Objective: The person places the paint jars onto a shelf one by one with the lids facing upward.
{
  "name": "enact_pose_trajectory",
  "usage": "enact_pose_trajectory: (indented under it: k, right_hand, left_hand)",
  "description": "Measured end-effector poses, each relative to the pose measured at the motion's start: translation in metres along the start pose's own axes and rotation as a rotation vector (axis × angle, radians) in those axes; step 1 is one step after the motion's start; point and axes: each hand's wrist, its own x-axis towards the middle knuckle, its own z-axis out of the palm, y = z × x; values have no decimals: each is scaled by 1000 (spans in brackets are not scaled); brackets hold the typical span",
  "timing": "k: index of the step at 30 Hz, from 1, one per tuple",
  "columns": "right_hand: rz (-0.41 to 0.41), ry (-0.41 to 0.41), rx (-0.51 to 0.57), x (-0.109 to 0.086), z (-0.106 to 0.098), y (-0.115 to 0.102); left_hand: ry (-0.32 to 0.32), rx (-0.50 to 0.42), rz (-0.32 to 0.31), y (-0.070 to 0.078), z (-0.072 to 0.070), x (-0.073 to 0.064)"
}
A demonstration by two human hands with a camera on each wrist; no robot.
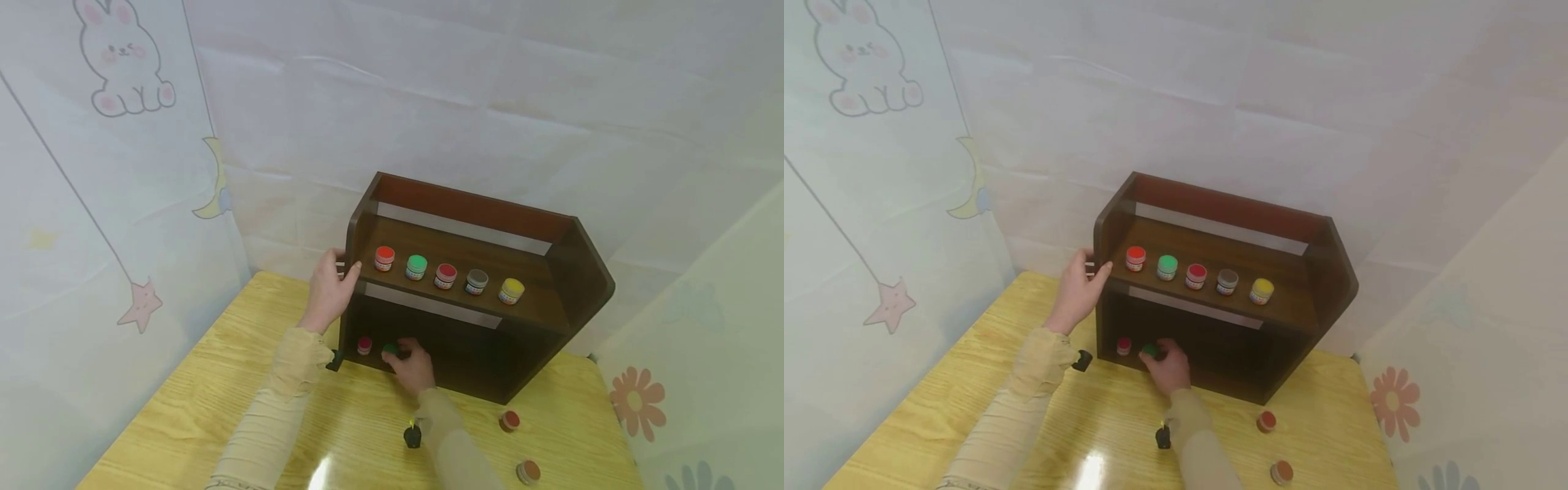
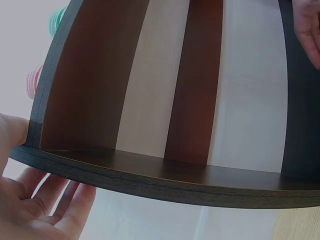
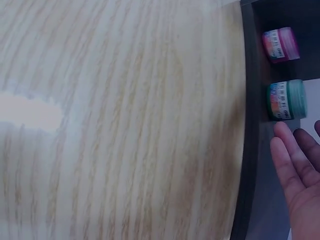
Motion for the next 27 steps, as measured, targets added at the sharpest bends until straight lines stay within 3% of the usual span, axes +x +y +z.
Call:
enact_pose_trajectory:
  k: [16,27]
  right_hand:
    - [-79,67,36,-3,-27,-20]
    - [-141,67,89,-14,-53,-35]
  left_hand:
    - [11,-5,13,-1,1,1]
    - [11,3,9,-1,1,0]
